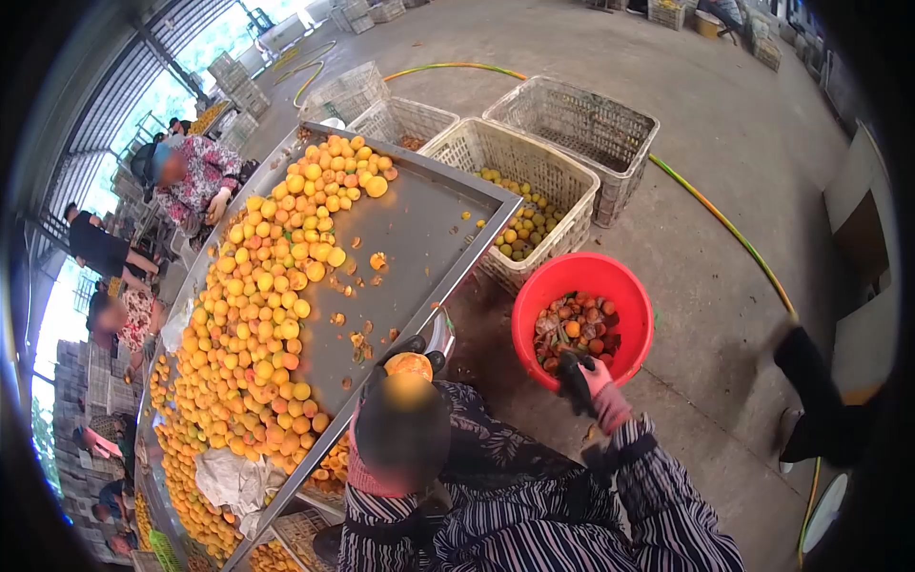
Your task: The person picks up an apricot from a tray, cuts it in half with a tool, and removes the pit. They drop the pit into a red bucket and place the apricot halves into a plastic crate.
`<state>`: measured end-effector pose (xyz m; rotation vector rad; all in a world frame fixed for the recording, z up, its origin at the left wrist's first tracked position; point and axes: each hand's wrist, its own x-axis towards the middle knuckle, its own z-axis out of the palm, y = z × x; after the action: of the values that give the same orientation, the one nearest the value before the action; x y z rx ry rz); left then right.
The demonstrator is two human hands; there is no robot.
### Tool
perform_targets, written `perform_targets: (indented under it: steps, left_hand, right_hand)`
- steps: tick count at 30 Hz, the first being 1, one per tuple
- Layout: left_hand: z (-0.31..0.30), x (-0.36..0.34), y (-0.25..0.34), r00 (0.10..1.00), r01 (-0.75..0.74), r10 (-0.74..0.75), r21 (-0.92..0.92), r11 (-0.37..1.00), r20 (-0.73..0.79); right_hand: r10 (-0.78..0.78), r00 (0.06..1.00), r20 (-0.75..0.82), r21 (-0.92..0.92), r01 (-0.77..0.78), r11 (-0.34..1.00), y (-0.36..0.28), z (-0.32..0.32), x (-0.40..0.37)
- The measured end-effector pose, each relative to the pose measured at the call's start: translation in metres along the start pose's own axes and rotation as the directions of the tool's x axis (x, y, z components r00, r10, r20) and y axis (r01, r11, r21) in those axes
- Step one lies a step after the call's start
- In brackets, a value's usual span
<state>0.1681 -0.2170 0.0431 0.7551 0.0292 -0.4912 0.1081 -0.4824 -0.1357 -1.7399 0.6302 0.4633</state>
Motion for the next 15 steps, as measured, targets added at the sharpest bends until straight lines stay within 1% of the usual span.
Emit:
perform_targets:
  steps: [1, 2, 3, 4, 5, 6, 7, 8, 9, 10, 11, 12, 13, 14, 15]
  left_hand:
    - [-0.005, 0.001, -0.003, 0.999, 0.023, -0.018, -0.104, 0.994, 0.05]
    - [-0.019, 0.002, -0.007, 0.999, 0.041, -0.04, -0.05, 0.998, 0.005]
    - [-0.02, 0.002, -0.004, 1.0, 0.024, -0.024, -0.047, 0.999, -0.004]
    - [-0.021, -0.002, -0.003, 1.0, 0.011, -0.013, -0.047, 0.999, -0.029]
    - [-0.023, -0.008, -0.003, 0.998, 0.004, -0.006, -0.045, 0.999, -0.057]
    - [-0.024, -0.01, 0.0, 0.999, -0.02, 0.015, -0.114, 0.993, -0.043]
    - [-0.03, -0.014, 0.002, 0.998, -0.037, 0.032, -0.113, 0.993, -0.051]
    - [-0.041, -0.019, 0.004, 0.999, -0.03, 0.027, -0.117, 0.993, -0.033]
    - [-0.048, -0.023, 0.007, 1.0, -0.027, 0.025, -0.119, 0.992, -0.016]
    - [-0.054, -0.029, 0.01, 0.999, -0.047, 0.044, -0.122, 0.991, -0.03]
    - [-0.059, -0.034, 0.013, 0.995, -0.08, 0.076, -0.046, 0.996, -0.069]
    - [-0.063, -0.04, 0.015, 0.988, -0.107, 0.109, 0.029, 0.994, -0.111]
    - [-0.066, -0.046, 0.018, 0.983, -0.128, 0.13, 0.025, 0.991, -0.128]
    - [-0.068, -0.051, 0.019, 0.965, -0.168, 0.201, 0.19, 0.967, -0.167]
    - [-0.07, -0.056, 0.02, 0.942, -0.193, 0.272, 0.348, 0.917, -0.196]
  right_hand:
    - [-0.021, 0.986, -0.166, -0.408, -0.049, 0.911, 0.013, -0.004, 0.02]
    - [-0.095, 0.963, -0.252, -0.758, -0.136, 0.637, 0.017, -0.005, 0.014]
    - [-0.215, 0.926, -0.311, -0.649, -0.042, 0.759, 0.031, -0.008, 0.025]
    - [-0.058, 0.978, -0.201, -0.283, -0.001, 0.959, 0.006, -0.013, 0.013]
    - [0.056, 0.998, -0.025, 0.134, -0.052, 0.99, -0.027, -0.021, -0.008]
    - [-0.062, 0.985, 0.159, 0.331, 0.006, 0.944, -0.043, -0.025, -0.019]
    - [-0.072, 0.983, 0.172, 0.324, 0.012, 0.946, -0.04, -0.022, -0.012]
    - [-0.194, 0.979, 0.06, -0.004, 0.195, 0.981, -0.03, -0.018, 0.002]
    - [-0.351, 0.936, -0.005, -0.343, 0.328, 0.88, -0.033, -0.008, 0.011]
    - [-0.523, 0.847, -0.092, -0.781, 0.264, 0.566, -0.034, 0.007, 0.014]
    - [-0.534, 0.843, -0.07, -0.785, 0.283, 0.55, -0.038, 0.011, 0.015]
    - [-0.374, 0.927, 0.028, -0.441, 0.347, 0.828, -0.081, 0.019, -0.014]
    - [-0.241, 0.95, 0.198, -0.03, 0.252, 0.967, -0.106, 0.028, -0.029]
    - [-0.421, 0.882, 0.212, 0.042, 0.422, 0.906, -0.097, 0.039, -0.025]
    - [-0.388, 0.867, 0.313, 0.252, 0.317, 0.914, -0.111, 0.05, -0.042]
